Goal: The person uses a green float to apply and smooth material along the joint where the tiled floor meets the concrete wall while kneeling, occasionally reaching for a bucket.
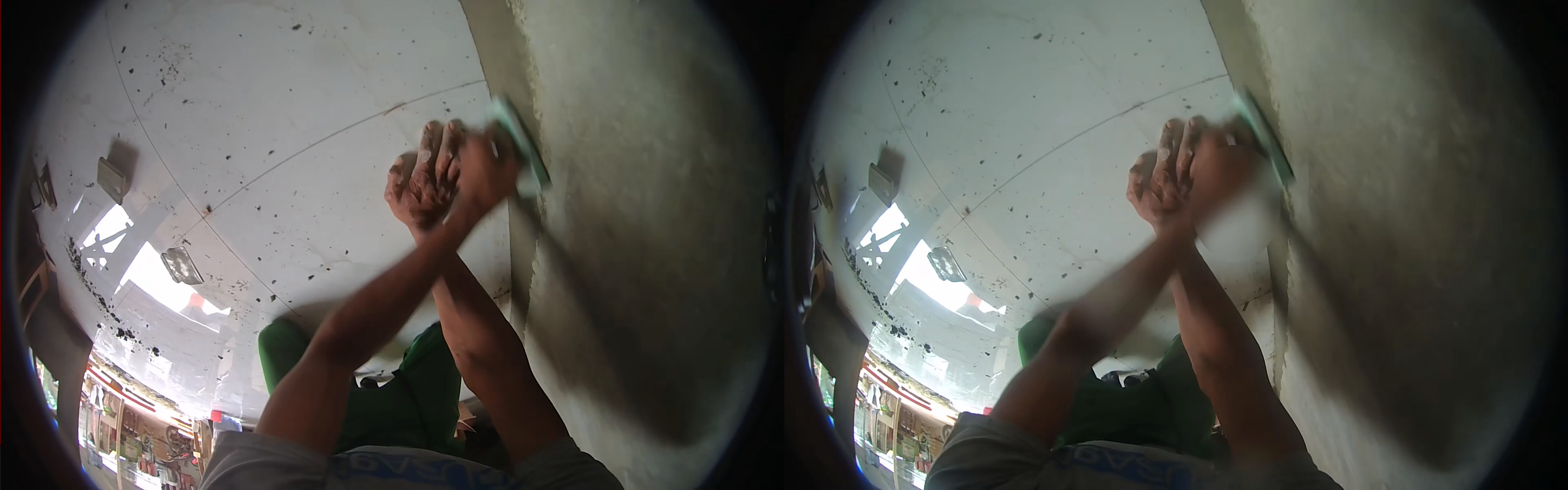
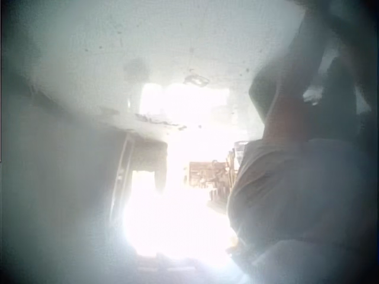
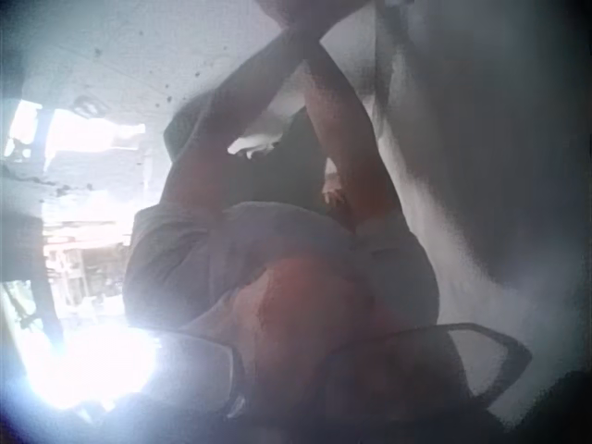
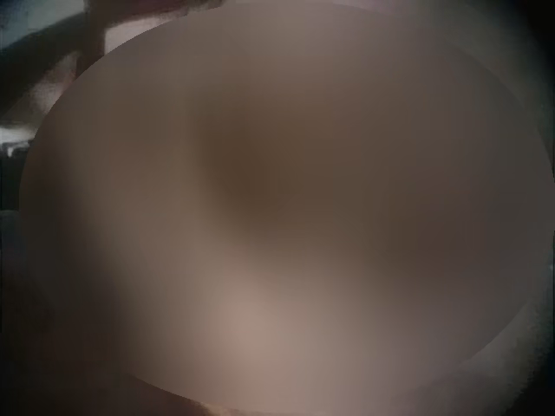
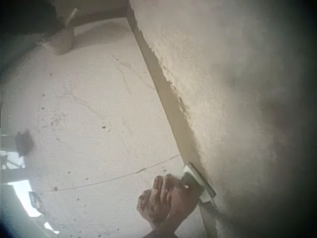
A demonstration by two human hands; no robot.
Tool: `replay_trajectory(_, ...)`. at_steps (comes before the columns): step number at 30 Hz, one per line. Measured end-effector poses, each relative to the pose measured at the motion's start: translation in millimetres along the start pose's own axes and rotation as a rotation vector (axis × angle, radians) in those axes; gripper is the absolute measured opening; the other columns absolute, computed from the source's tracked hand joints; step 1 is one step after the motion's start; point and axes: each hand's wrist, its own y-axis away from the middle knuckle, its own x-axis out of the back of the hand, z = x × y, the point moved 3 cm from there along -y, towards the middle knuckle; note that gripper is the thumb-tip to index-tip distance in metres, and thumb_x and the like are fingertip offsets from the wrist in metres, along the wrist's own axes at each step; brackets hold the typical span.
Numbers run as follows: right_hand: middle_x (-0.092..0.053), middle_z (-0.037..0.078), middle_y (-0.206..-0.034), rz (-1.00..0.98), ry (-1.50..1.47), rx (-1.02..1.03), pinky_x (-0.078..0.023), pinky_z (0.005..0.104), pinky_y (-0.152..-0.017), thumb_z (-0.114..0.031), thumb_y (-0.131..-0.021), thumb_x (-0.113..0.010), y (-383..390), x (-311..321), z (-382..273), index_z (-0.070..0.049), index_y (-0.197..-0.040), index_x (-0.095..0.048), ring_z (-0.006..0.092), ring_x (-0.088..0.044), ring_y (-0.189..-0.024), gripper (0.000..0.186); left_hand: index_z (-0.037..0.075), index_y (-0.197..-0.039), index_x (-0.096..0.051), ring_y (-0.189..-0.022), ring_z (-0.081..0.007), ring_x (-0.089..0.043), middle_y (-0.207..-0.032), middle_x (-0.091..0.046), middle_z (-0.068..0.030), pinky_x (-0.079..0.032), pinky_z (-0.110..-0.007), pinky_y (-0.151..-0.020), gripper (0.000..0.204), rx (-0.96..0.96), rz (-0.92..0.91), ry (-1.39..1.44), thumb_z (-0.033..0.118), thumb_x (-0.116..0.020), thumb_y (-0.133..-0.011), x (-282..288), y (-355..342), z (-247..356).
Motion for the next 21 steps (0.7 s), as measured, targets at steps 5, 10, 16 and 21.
replay_trajectory(5, -0.038, 0.028, -0.168, -0.026, -0.020, -0.014, -0.018, 0.0614, -0.128, -0.035, -0.097, -0.061, 2, 0, 10, 0.001, -0.159, -0.048, 0.0479, -0.027, -0.158, 0.072, -0.004, -0.122, -0.068, -0.097, -0.0530, -0.070, -0.108, -0.068, -0.0319, -0.057, -0.058, -0.090, 0.033, -0.300, 0.260, -0.045, 0.015, -0.064, -0.096, 11, -37, 69)
replay_trajectory(10, -0.030, 0.021, -0.174, 0.001, -0.020, 0.047, -0.026, 0.0596, -0.129, -0.045, -0.099, -0.057, 7, -16, 20, -0.003, -0.166, -0.038, 0.0444, -0.029, -0.159, 0.081, -0.003, -0.114, -0.063, -0.100, -0.0557, -0.068, -0.107, -0.066, -0.0343, -0.058, -0.061, -0.089, 0.026, -0.145, 0.124, -0.124, 0.016, -0.062, -0.095, 17, -64, 36)
replay_trajectory(16, -0.030, 0.024, -0.174, 0.051, -0.050, 0.013, -0.025, 0.0567, -0.129, -0.046, -0.101, -0.053, 2, 3, 18, -0.005, -0.167, -0.038, 0.0423, -0.028, -0.160, 0.078, 0.001, -0.112, -0.075, -0.092, -0.0407, -0.074, -0.096, -0.072, -0.0247, -0.059, -0.048, -0.085, 0.020, -0.460, 0.362, -0.083, 0.009, -0.066, -0.096, 20, -69, 73)
replay_trajectory(21, -0.029, 0.020, -0.176, 0.043, 0.007, 0.065, -0.026, 0.0600, -0.127, -0.053, -0.100, -0.055, 9, -16, 10, -0.011, -0.172, -0.027, 0.0398, -0.029, -0.161, 0.088, 0.001, -0.104, -0.065, -0.093, -0.0542, -0.066, -0.105, -0.067, -0.0329, -0.056, -0.062, -0.083, 0.018, -0.328, 0.228, -0.158, 0.011, -0.063, -0.089, 54, -125, 40)
